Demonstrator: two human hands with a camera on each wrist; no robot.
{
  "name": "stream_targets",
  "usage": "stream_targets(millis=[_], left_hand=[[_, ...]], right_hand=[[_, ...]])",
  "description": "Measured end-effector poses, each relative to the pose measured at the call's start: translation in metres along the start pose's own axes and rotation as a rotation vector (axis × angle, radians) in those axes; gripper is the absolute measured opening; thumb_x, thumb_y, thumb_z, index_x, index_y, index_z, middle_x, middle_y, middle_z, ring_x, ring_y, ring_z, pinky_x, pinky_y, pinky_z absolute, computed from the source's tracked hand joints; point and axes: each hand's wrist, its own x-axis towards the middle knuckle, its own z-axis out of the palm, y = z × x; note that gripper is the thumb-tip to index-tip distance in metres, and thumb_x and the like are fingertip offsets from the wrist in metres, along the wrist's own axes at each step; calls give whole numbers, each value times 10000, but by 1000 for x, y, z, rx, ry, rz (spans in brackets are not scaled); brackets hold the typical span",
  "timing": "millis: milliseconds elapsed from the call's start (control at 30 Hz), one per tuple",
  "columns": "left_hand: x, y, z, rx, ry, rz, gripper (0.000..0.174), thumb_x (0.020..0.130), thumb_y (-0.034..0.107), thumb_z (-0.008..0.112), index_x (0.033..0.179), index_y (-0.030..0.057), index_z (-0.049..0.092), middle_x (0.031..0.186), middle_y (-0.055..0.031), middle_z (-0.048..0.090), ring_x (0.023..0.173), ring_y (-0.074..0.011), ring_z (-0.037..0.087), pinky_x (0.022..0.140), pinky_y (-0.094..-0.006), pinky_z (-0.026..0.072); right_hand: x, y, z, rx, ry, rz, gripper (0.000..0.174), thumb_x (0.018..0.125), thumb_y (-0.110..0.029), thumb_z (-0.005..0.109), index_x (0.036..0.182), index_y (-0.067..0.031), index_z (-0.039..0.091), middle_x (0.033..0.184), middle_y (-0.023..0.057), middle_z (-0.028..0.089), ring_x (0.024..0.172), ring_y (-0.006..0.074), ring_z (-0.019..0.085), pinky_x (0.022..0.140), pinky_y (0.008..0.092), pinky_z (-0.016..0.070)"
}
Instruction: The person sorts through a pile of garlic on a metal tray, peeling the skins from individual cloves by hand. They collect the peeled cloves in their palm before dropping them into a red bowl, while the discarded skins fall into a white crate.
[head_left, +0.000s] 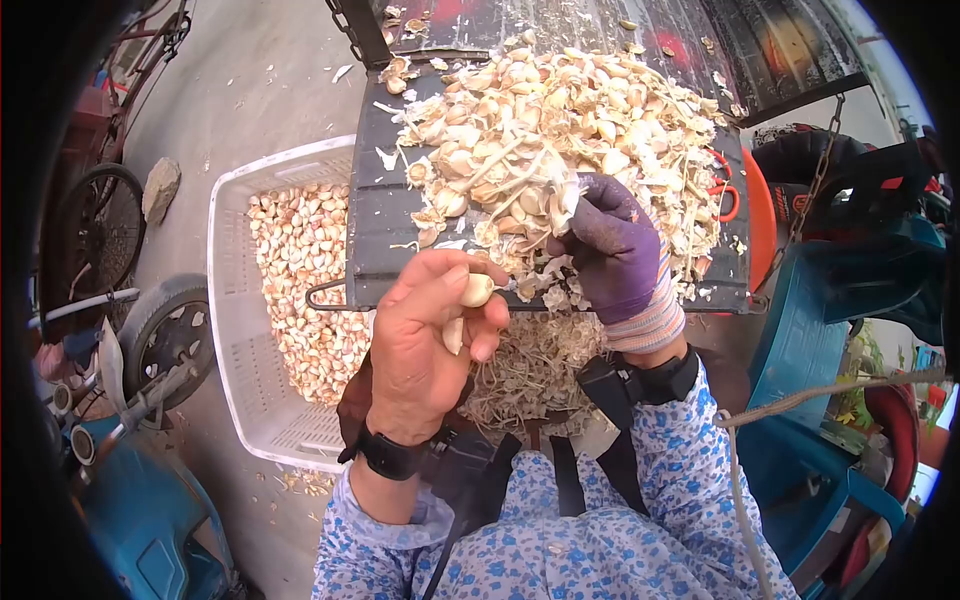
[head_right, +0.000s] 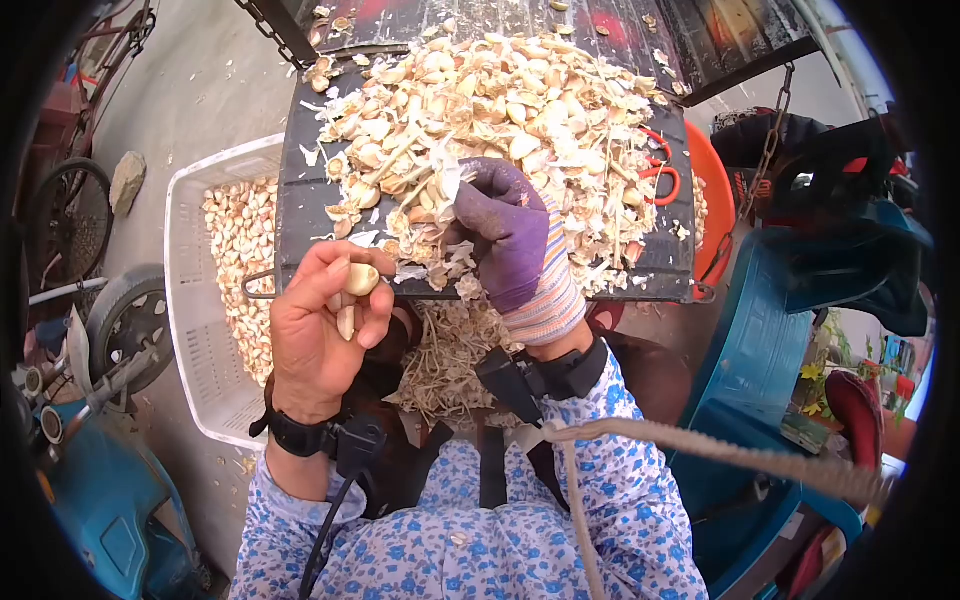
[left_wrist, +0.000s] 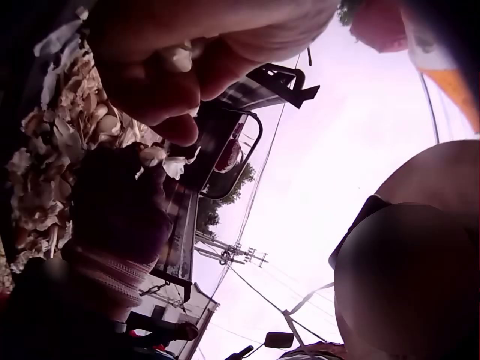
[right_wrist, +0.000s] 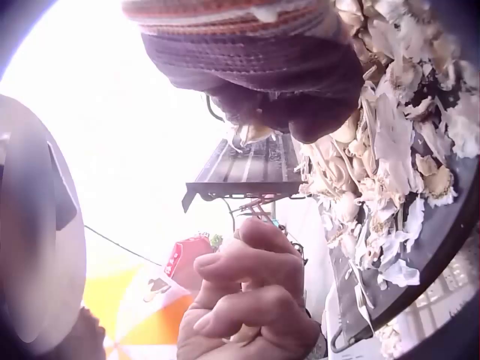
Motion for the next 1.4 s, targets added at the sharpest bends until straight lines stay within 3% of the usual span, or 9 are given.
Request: stream_targets(millis=[167,300,567,633,800,967,1033,1067,1400], left_hand=[[24,-15,20,245,9,-12,211,941,133,523,1097,-7,553,879,-120,627,656,-160,627,428,-209,431],[34,-24,24,237,-67,-62,292,968,215,501,1148,-13,524,806,-90,616,632,-154,629,411,-199,436],[32,-33,14,277,-73,-94,189,912,146,583,1041,10,563,797,-85,610,596,-157,614,408,-203,403],[31,-30,5,250,-14,-82,188,907,154,579,1031,13,569,816,-107,609,597,-181,601,418,-222,390],[21,17,-22,-271,-204,237,240,960,179,450,1026,-20,567,948,-194,577,633,-158,517,467,-246,392],[21,37,-29,-223,-39,372,266,976,194,425,1046,-19,568,997,-206,568,675,-165,496,470,-251,393],[22,37,-27,-196,33,305,233,969,193,452,994,-12,560,965,-194,585,650,-172,501,453,-253,393],[23,37,-27,-191,58,277,222,960,193,472,957,-9,562,941,-188,600,623,-173,507,442,-256,388],[19,28,-17,-50,199,170,106,939,126,528,964,24,516,868,-140,614,619,-162,560,454,-233,398]], right_hand=[[-11,6,-7,246,-33,29,175,876,-136,593,1015,-35,559,837,20,577,699,123,567,646,276,491],[-25,3,-2,-56,102,83,167,858,-153,622,959,-21,599,791,19,598,685,101,558,621,242,463],[-29,9,11,-667,133,-304,121,855,-87,614,936,-1,638,817,40,634,746,92,583,643,246,473],[-30,2,20,-326,165,-113,161,833,-39,618,991,-9,634,818,13,624,678,61,535,601,219,441],[-14,5,16,-1316,-55,-651,202,784,-21,639,984,-14,619,859,91,617,765,237,601,656,325,476],[3,25,50,-1508,-265,-502,288,784,-62,610,1069,-39,579,992,176,592,876,358,589,712,429,487],[-2,32,55,-1588,-288,-627,217,752,-142,602,943,-41,588,926,171,585,873,344,578,747,428,464],[-6,30,53,-1554,-312,-616,261,803,-58,589,1062,-34,585,994,178,601,885,368,590,729,437,489],[6,7,11,-1408,86,-676,190,796,-34,626,985,-11,634,877,176,614,811,341,605,693,380,474]])
